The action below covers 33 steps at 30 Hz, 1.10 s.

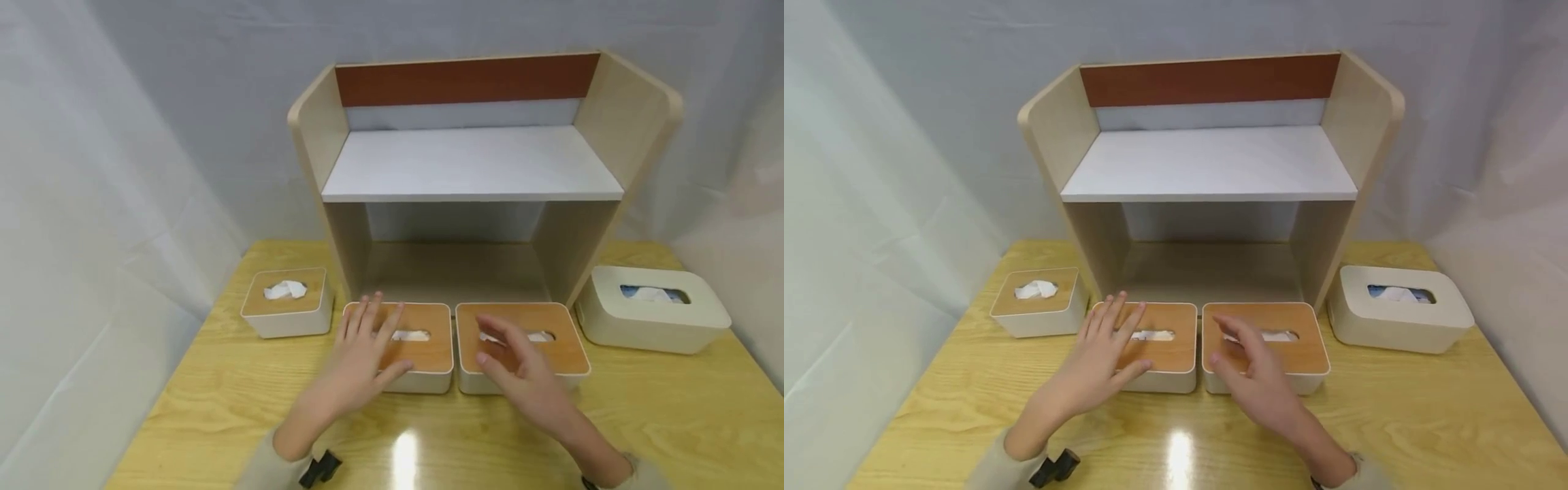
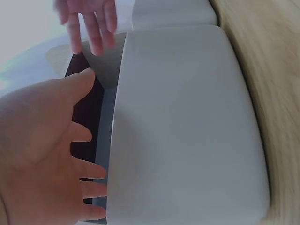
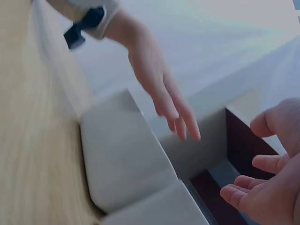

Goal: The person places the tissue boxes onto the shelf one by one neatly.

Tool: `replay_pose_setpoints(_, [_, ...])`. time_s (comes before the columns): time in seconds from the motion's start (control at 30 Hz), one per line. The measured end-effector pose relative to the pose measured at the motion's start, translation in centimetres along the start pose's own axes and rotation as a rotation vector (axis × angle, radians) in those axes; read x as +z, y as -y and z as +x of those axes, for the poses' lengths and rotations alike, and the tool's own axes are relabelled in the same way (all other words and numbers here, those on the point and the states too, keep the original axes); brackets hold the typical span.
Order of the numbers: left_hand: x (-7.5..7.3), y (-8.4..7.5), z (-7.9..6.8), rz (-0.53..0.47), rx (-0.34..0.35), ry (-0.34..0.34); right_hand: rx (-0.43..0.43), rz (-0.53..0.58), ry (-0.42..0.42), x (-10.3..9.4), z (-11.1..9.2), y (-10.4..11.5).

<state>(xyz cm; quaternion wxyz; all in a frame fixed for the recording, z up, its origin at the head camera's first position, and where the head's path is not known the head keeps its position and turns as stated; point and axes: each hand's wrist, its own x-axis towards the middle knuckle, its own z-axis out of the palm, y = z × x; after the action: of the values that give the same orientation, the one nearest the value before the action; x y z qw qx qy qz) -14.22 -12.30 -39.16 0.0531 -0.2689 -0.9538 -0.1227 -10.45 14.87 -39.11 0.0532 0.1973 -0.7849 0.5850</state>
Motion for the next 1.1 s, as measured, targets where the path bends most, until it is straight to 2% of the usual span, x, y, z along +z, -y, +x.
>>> replay_pose_setpoints(0.1, [0.0, 0.6, -0.5, -0.043, 0.005, -0.055, 0.056, 0.186, 0.038, 0.9, -0.5, 0.9])
replay_pose_setpoints(0.17, [0.0, 1.0, -0.9, -0.069, -0.001, -0.083, 0.108, 0.251, 0.085, 1.4, -0.9, 1.4])
replay_pose_setpoints(0.3, [0.0, 1.7, -1.7, -0.135, -0.042, -0.106, 0.231, 0.339, 0.174, 2.3, -1.9, 2.1])
replay_pose_setpoints(0.4, [0.1, 2.1, -2.2, -0.169, -0.082, -0.115, 0.299, 0.349, 0.196, 3.2, -2.6, 2.5])
replay_pose_setpoints(0.6, [0.6, 2.7, -3.6, -0.181, -0.149, -0.114, 0.37, 0.377, 0.118, 5.8, -3.9, 2.0])
replay_pose_setpoints(0.7, [0.8, 2.7, -4.1, -0.196, -0.179, -0.096, 0.372, 0.405, 0.068, 7.0, -4.5, 1.3])
replay_pose_setpoints(0.8, [1.1, 2.8, -4.4, -0.254, -0.206, -0.078, 0.367, 0.401, 0.044, 7.8, -4.9, 0.6])
replay_pose_setpoints(0.97, [1.6, 3.4, -4.5, -0.454, -0.249, -0.053, 0.358, 0.375, 0.031, 8.9, -4.9, -1.1])
replay_pose_setpoints(1.1, [2.0, 3.9, -4.5, -0.656, -0.29, -0.036, 0.408, 0.341, 0.015, 9.6, -4.7, -2.1])
